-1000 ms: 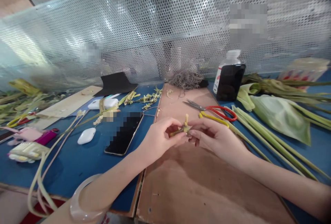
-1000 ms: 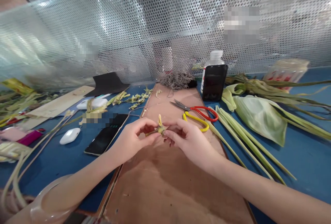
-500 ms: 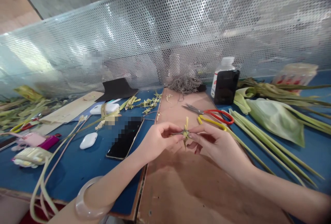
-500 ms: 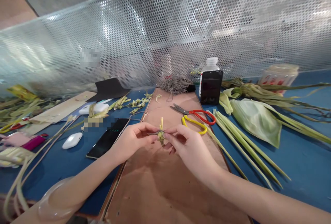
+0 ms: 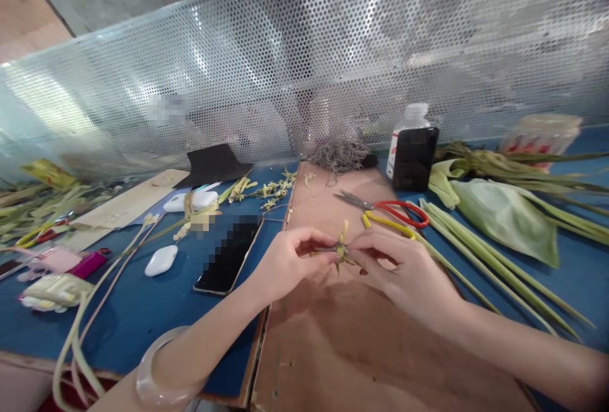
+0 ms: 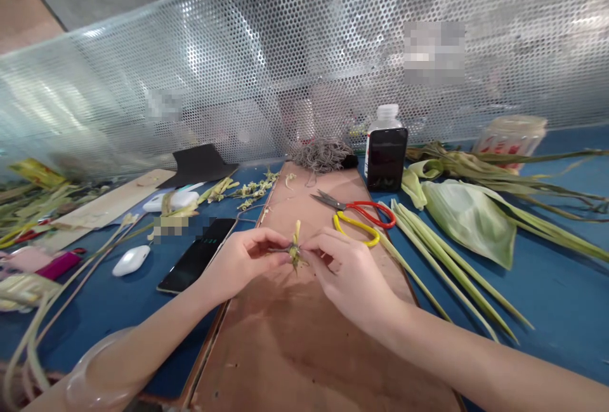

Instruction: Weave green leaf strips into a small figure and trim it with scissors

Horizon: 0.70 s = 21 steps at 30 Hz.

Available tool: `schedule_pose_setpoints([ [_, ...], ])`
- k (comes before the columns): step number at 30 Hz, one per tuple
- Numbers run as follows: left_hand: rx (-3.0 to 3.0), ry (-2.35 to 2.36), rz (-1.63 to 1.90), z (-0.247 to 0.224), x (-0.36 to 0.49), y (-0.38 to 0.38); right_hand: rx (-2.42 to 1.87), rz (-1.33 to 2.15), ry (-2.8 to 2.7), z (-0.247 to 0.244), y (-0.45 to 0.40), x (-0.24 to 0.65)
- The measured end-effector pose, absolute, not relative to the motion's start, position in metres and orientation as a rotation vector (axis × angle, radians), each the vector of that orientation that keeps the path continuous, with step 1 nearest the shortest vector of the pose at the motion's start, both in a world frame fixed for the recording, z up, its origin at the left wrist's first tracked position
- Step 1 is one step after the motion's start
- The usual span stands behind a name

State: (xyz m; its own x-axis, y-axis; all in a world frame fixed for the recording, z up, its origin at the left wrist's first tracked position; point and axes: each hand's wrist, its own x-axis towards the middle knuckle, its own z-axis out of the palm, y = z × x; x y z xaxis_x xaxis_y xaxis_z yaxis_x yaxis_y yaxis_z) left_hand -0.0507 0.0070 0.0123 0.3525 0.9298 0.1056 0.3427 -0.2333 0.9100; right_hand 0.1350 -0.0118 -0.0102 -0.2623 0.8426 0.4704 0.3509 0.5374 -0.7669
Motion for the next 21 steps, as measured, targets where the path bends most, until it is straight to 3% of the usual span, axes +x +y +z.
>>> schedule_pose_setpoints([
  [14, 1.711, 1.117, 0.906, 0.0126, -0.0487, 0.0057, -0.902, 0.441, -1.894, -0.0079, -0.0100, 0.1329],
  [21, 1.776, 1.115, 0.939, 0.0125, -0.0517, 0.0090, -0.973, 0.923, -1.729, -0.0103, -0.0086, 0.1385],
])
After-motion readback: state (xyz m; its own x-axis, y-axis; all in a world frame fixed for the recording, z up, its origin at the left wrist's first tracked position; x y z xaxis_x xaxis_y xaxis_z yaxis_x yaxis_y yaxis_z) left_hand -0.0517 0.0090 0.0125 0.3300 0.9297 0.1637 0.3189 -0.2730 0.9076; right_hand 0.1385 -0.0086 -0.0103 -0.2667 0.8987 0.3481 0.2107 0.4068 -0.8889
